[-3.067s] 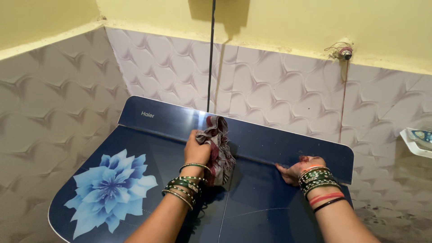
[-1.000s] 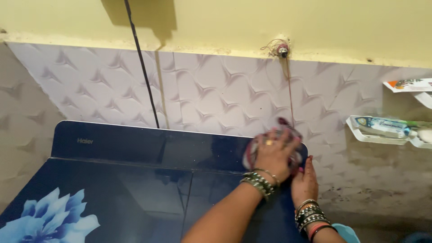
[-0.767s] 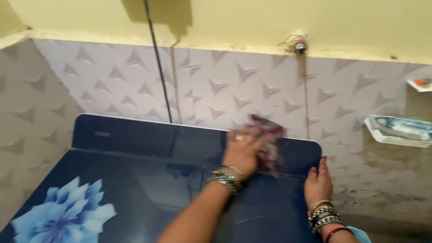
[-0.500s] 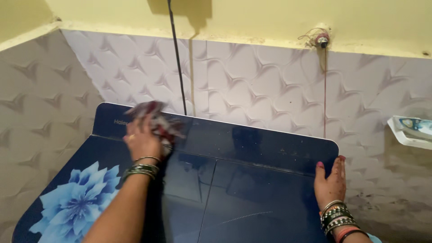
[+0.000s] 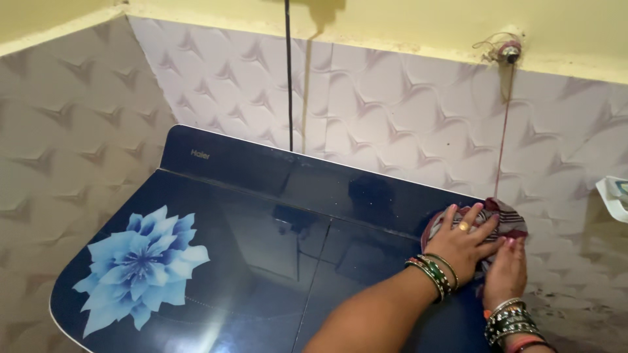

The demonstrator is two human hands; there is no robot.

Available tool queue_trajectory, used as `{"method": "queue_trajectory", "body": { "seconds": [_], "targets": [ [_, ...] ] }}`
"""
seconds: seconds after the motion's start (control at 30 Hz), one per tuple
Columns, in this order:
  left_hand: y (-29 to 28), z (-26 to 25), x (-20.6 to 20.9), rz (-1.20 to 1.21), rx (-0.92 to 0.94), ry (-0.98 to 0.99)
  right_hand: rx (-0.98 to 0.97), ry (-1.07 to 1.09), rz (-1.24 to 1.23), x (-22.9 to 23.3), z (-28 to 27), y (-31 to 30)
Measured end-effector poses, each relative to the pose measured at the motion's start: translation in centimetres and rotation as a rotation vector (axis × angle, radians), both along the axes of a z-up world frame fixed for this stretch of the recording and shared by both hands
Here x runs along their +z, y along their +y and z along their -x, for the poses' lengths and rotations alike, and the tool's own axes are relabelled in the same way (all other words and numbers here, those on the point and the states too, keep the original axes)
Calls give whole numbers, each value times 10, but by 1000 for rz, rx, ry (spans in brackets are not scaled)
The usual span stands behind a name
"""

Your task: The person cleans the exterior of a top-loading washing machine using a cloth, wiping the top lids, the control panel area, and the front and side surfaces.

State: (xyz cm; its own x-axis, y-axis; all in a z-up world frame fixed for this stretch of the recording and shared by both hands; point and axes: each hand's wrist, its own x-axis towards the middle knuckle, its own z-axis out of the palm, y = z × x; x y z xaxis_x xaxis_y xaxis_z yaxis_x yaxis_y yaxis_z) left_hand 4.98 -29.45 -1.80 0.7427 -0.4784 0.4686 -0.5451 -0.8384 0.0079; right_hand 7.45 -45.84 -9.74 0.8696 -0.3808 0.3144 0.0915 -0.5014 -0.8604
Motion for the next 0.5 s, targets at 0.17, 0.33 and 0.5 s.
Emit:
{"method": "queue_trajectory", "body": {
  "seconds": [0.17,0.33,0.5],
  "targets": [
    [78,-4,-5,17,22,-60,2,-75,213,1,2,5],
    [233,13,-7,168,387,9,-21,-82,308,-1,-1,4],
    [398,28,-11,219,1039,104,-33,-52,365,-1,0,4]
  ]
}}
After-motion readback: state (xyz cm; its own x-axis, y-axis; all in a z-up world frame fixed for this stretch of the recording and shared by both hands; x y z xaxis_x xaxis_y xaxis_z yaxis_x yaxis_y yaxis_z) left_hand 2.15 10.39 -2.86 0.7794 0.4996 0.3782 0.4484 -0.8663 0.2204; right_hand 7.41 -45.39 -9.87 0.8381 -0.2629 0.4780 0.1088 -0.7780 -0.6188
